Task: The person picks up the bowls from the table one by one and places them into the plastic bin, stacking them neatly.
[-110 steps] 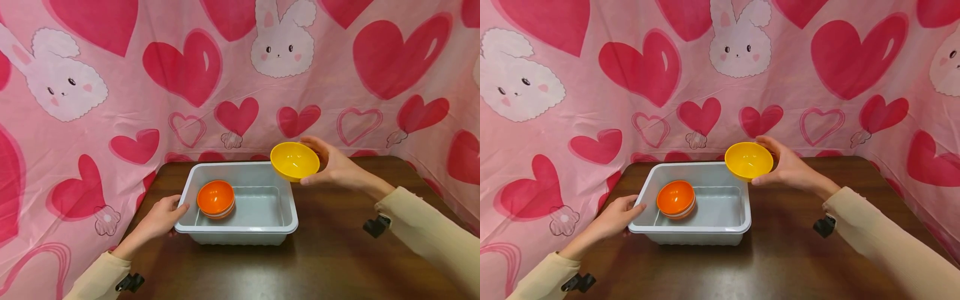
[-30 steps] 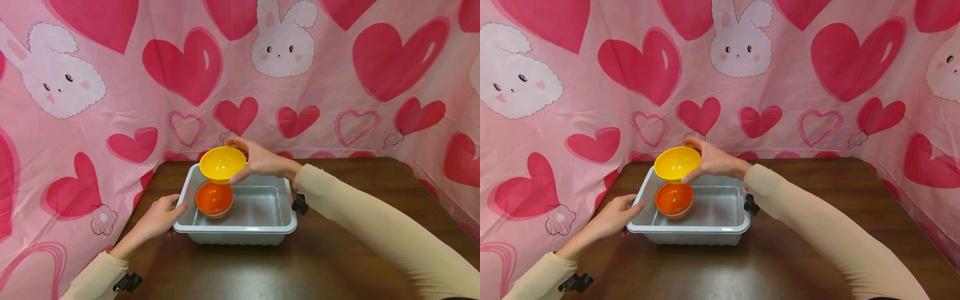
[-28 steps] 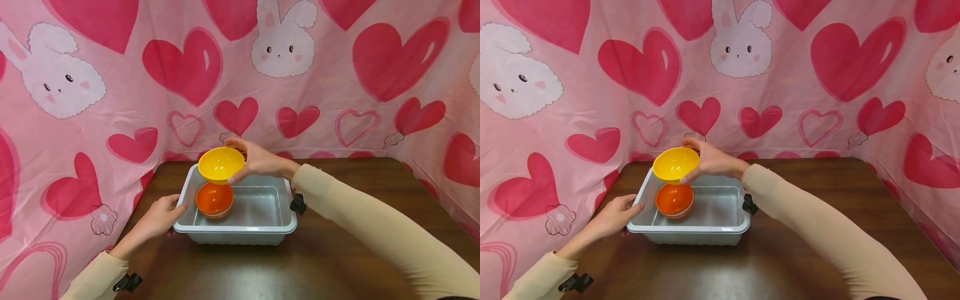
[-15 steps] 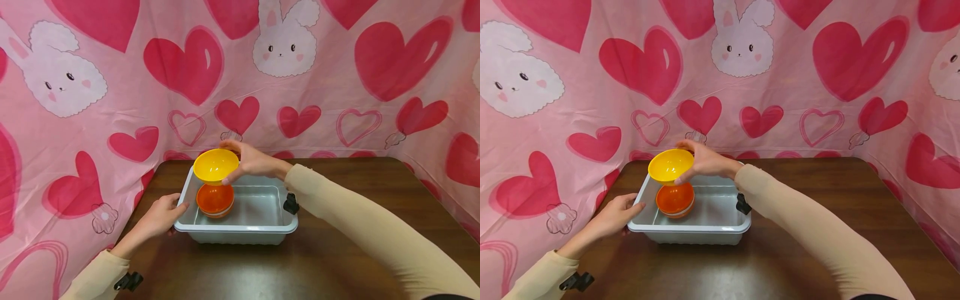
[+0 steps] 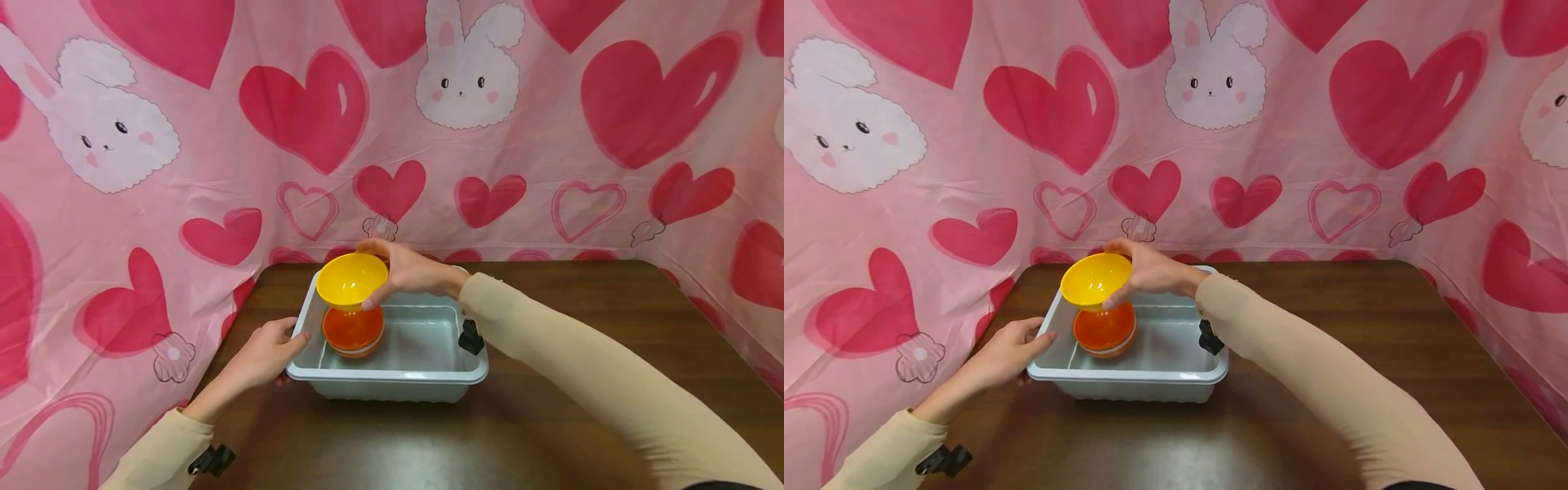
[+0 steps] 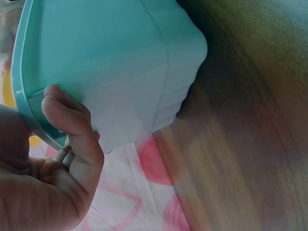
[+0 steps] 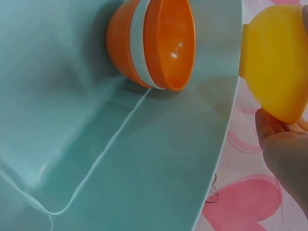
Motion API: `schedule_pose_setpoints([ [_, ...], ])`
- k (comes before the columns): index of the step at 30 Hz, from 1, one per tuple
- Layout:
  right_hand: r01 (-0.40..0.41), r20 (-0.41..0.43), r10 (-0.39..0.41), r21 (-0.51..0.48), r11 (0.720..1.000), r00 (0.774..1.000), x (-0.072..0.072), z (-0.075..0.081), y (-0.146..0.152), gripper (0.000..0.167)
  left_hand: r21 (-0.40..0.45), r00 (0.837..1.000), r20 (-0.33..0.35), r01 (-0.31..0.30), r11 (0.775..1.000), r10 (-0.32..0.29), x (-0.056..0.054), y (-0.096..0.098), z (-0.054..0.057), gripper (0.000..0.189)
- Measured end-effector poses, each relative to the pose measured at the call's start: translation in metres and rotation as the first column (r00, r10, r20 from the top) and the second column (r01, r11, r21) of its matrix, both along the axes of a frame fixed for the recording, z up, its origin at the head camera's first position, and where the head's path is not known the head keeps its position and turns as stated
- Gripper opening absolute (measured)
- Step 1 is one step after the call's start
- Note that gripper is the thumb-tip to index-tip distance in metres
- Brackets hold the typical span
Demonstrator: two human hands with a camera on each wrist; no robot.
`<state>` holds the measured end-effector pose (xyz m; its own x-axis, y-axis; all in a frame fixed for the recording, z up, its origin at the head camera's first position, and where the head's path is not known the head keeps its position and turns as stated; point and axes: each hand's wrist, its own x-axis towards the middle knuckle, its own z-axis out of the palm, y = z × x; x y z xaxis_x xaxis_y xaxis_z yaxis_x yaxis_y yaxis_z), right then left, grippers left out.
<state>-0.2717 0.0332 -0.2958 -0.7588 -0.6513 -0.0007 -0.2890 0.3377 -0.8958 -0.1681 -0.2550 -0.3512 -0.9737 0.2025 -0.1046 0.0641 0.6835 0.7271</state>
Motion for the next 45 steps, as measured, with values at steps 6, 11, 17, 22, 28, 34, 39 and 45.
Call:
schedule_pose_setpoints([
  [6, -0.016, 0.0, 0.016, 0.006, 1.0, 1.0, -0.002, -0.003, -0.003, 0.101, 0.005, 1.0, -0.007, 0.004, 1.0, -0.004, -0.001, 0.0, 0.0, 0.041],
  [11, -0.012, 0.024, 0.012, 0.013, 1.0, 1.0, -0.004, -0.005, -0.004, 0.101, 0.009, 1.0, -0.021, 0.01, 1.0, -0.009, -0.003, 0.0, 0.002, 0.04],
  [17, -0.036, 0.04, 0.034, 0.054, 0.998, 0.999, -0.005, -0.009, -0.007, 0.1, 0.003, 1.0, -0.009, 0.006, 1.0, -0.006, -0.003, 0.0, 0.002, 0.042],
  [22, -0.035, 0.054, 0.031, 0.079, 0.996, 0.998, -0.004, -0.014, -0.01, 0.1, 0.003, 1.0, -0.01, 0.007, 1.0, -0.007, -0.002, 0.0, 0.001, 0.043],
  [28, -0.043, 0.051, 0.037, 0.11, 0.993, 0.998, -0.002, -0.022, -0.011, 0.102, 0.001, 1.0, 0.012, 0.002, 1.0, -0.002, -0.001, 0.0, 0.001, 0.046],
  [34, -0.036, 0.049, 0.03, 0.126, 0.991, 0.998, -0.003, -0.028, -0.014, 0.104, -0.002, 1.0, 0.026, 0.001, 1.0, -0.001, 0.0, 0.0, 0.002, 0.048],
  [39, -0.02, 0.043, 0.015, 0.122, 0.992, 0.999, -0.003, -0.03, -0.016, 0.103, 0.004, 1.0, 0.021, 0.005, 1.0, -0.005, 0.0, 0.0, 0.002, 0.046],
  [45, -0.013, 0.051, 0.007, 0.131, 0.991, 0.999, -0.002, -0.032, -0.017, 0.105, 0.005, 1.0, 0.017, 0.009, 1.0, -0.009, 0.0, 0.0, 0.001, 0.042],
])
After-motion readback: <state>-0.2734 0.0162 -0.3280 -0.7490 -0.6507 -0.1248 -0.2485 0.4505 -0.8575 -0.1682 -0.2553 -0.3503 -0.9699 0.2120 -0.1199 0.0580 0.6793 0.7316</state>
